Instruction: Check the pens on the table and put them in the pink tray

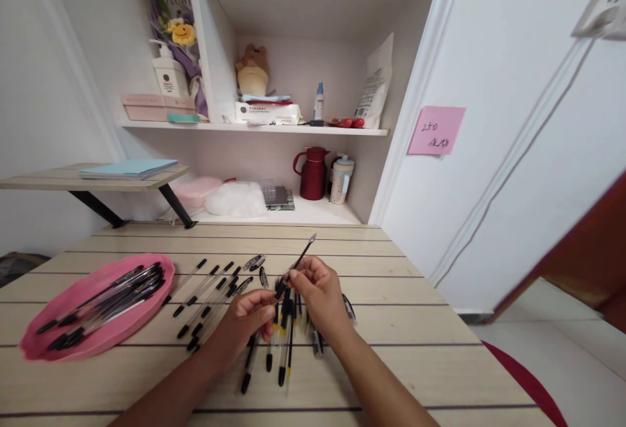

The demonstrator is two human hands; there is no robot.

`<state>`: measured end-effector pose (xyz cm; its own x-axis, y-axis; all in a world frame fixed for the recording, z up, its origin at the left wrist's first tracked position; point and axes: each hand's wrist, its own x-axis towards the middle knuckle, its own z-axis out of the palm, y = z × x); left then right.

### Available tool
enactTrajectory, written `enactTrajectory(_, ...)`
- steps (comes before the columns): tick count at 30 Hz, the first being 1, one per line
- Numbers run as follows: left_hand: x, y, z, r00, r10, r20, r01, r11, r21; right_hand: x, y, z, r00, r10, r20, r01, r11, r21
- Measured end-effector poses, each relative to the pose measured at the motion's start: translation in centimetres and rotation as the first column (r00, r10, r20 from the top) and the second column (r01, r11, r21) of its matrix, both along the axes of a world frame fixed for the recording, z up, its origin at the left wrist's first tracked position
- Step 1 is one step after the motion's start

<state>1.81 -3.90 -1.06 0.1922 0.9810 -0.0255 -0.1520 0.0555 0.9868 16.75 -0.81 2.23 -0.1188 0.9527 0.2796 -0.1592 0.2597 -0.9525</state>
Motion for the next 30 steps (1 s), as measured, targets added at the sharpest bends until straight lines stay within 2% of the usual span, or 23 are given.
enactTrajectory(5, -0.2, 0.2, -0.2, 0.999, -0.029, 0.035, 0.028, 0.999, 0.035, -0.5, -0.4, -0.1, 0.996, 0.065, 0.057, -0.065, 0.998, -0.012)
enactTrajectory(14, -0.2, 0.2, -0.5, 0.993, -0.094, 0.070, 0.094, 0.995, -0.011, 0.9, 0.2, 0.4, 0.999, -0.002, -0.037, 0.001, 0.999, -0.040)
enactTrajectory(23, -0.1, 0.0, -0.3, 0.992, -0.100, 0.074, 0.100, 0.995, -0.004, 0.6, -0.3, 0.4, 0.989, 0.150, 0.013, -0.149, 0.986, -0.072)
enactTrajectory(30, 0.0, 0.2, -0.5, 0.997, -0.073, 0.037, 0.071, 0.997, 0.036, 0.2, -0.2, 0.3, 0.993, 0.117, 0.035, -0.115, 0.992, -0.061)
